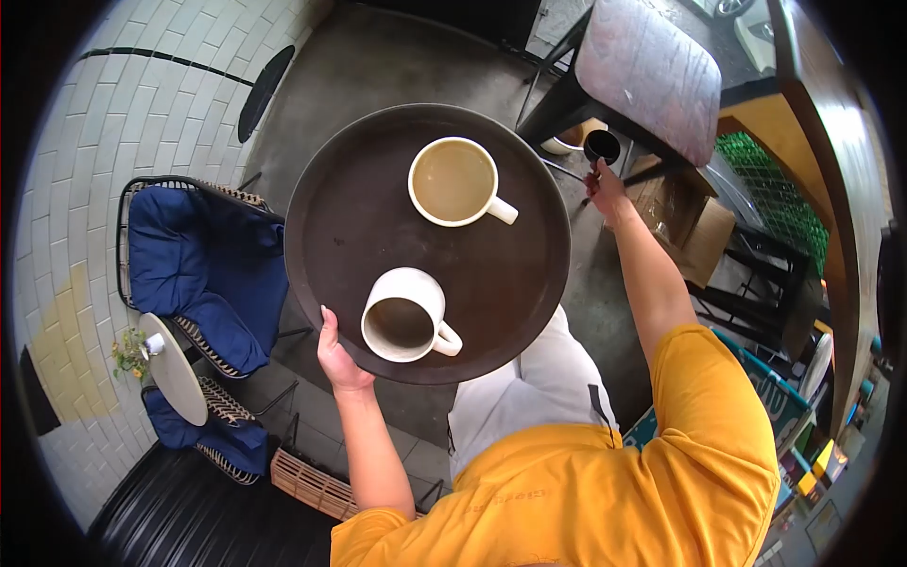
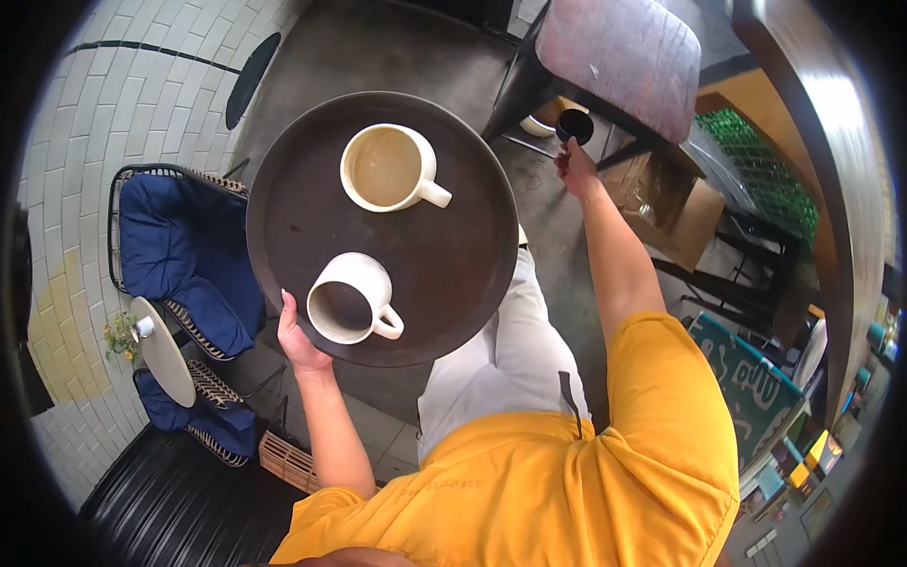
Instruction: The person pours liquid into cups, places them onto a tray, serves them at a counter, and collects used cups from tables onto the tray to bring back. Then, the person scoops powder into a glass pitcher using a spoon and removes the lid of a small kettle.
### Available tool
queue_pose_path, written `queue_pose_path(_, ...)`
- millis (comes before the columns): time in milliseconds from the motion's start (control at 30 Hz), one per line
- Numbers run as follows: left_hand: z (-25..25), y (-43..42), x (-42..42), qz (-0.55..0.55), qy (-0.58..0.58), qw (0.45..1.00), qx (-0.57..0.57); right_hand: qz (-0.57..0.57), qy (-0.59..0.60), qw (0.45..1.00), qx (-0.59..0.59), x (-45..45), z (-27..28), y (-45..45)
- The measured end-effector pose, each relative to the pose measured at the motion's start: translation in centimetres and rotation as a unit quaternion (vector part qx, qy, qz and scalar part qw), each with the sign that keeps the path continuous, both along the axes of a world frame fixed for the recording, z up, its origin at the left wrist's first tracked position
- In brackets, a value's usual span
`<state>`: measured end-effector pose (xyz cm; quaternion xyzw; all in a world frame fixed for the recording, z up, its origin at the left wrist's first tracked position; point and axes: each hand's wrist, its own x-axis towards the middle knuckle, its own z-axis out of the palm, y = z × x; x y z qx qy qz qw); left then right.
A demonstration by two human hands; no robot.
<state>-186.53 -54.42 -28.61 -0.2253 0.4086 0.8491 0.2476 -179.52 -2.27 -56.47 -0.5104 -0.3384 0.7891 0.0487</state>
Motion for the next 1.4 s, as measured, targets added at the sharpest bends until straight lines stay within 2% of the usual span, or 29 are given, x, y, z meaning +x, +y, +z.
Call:
queue_pose_path(67,-0.7,1.3,-0.8,0.017,0.002,1.000,-0.011,-0.017,-0.007,1.000,0.023,-2.0,-1.4,1.8)
queue_pose_path(167,-2.3,2.3,-1.4,0.034,-0.016,0.999,-0.021,0.019,-0.136,0.978,0.156,-4.6,-4.1,5.3)
queue_pose_path(200,-3.1,2.6,-1.4,0.038,-0.019,0.999,-0.020,0.023,-0.139,0.978,0.157,-5.3,-5.1,6.6)
queue_pose_path(233,-3.6,3.1,-1.4,0.045,-0.025,0.998,-0.019,0.065,-0.184,0.941,0.275,-5.5,-7.3,8.1)
queue_pose_path(300,-4.4,3.9,-1.1,0.057,-0.036,0.998,-0.001,0.132,-0.301,0.814,0.478,-6.0,-10.3,10.7)
queue_pose_path(333,-4.8,4.4,-1.0,0.062,-0.041,0.997,-0.003,0.161,-0.323,0.775,0.518,-6.3,-10.1,11.4)
queue_pose_path(367,-5.0,5.0,-0.9,0.071,-0.041,0.997,-0.011,0.180,-0.343,0.739,0.551,-6.6,-9.8,12.1)
queue_pose_path(433,-5.4,5.8,-0.4,0.084,-0.045,0.995,-0.019,0.206,-0.357,0.704,0.578,-6.7,-9.4,13.5)
queue_pose_path(500,-5.8,6.5,0.0,0.111,-0.056,0.991,-0.048,0.227,-0.365,0.681,0.593,-6.7,-9.0,14.6)
queue_pose_path(600,-6.4,6.3,1.0,0.106,-0.058,0.992,-0.032,0.241,-0.368,0.673,0.595,-6.6,-8.9,15.8)
queue_pose_path(733,-6.5,6.6,1.7,0.113,-0.073,0.990,-0.028,0.239,-0.372,0.690,0.573,-7.0,-8.6,16.8)
queue_pose_path(867,-6.1,6.7,1.9,0.123,-0.066,0.989,-0.041,0.208,-0.350,0.754,0.516,-7.2,-8.3,16.9)
queue_pose_path(967,-5.6,7.0,2.4,0.123,-0.067,0.990,-0.033,0.108,-0.277,0.881,0.367,-6.8,-8.6,15.7)
queue_pose_path(1033,-5.4,7.0,2.4,0.124,-0.066,0.990,-0.031,0.014,-0.185,0.961,0.204,-6.0,-8.6,13.9)
queue_pose_path(1100,-5.0,6.6,2.5,0.125,-0.054,0.991,-0.019,-0.050,-0.091,0.994,0.045,-4.4,-7.4,11.1)
queue_pose_path(1200,-3.8,6.5,2.5,0.135,-0.059,0.988,-0.034,-0.032,0.005,0.996,-0.078,-0.9,-2.3,6.5)
queue_pose_path(1333,-1.4,5.6,2.6,0.141,-0.040,0.989,-0.023,0.012,-0.071,0.994,-0.079,3.4,8.8,-0.3)
queue_pose_path(1400,-0.5,4.7,2.9,0.133,-0.025,0.990,-0.026,0.088,0.023,0.995,-0.031,6.7,14.6,-2.8)
